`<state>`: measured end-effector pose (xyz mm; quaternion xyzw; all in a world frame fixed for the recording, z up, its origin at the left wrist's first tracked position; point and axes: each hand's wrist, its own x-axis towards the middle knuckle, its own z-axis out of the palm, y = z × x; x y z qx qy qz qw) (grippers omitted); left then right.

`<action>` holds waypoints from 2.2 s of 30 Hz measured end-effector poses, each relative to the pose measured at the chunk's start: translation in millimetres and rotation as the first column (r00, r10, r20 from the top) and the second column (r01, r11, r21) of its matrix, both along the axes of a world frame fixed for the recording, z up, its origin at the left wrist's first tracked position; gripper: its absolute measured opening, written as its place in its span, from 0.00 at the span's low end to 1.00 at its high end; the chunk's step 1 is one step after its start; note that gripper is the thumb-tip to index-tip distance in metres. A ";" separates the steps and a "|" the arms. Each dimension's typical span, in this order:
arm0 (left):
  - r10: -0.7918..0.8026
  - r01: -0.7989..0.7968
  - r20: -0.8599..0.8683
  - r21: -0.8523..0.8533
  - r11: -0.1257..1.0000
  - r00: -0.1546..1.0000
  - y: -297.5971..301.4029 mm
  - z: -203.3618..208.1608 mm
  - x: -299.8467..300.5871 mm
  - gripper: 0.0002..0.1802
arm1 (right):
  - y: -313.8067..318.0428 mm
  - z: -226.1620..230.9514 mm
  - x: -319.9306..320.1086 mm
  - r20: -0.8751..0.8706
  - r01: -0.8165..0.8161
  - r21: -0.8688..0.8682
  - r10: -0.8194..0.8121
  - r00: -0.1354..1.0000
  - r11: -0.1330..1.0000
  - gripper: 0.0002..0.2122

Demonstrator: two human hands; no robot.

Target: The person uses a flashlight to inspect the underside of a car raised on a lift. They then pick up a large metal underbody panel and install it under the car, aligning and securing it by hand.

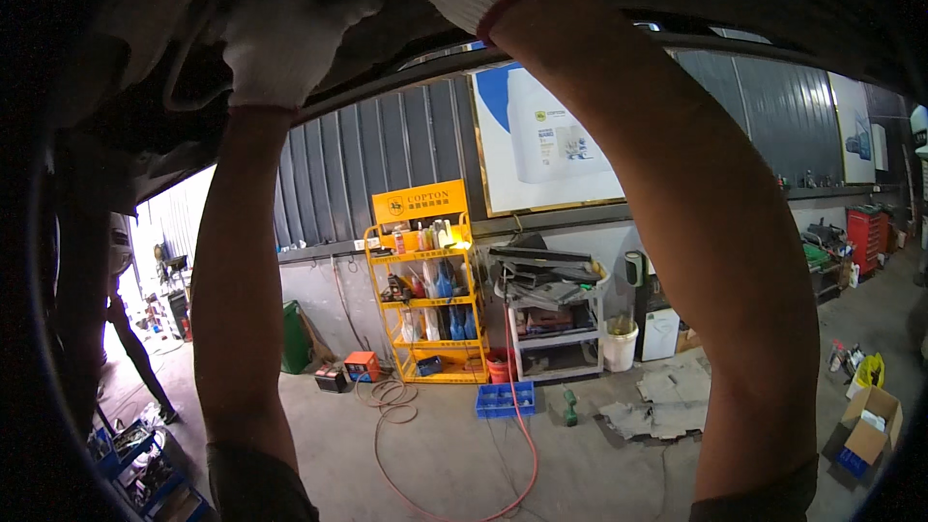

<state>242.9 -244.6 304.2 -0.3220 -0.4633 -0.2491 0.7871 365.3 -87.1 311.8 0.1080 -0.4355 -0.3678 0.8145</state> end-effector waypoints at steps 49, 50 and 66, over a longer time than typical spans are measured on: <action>0.000 -0.019 0.068 0.282 0.959 0.998 111.6 5.4 57.3 0.71 | 150.5 -19.4 70.4 -0.144 -0.224 -0.054 0.215 0.966 0.973 0.16; 0.010 -0.051 0.158 0.257 0.965 0.987 110.7 7.7 63.4 0.71 | 151.8 -18.8 66.9 -0.158 -0.285 -0.082 0.270 0.950 0.955 0.14; 0.046 -0.063 0.095 0.194 0.979 0.994 96.7 3.9 59.1 0.63 | 106.3 -22.5 -0.4 -0.206 -0.629 -0.335 0.597 0.776 0.701 0.35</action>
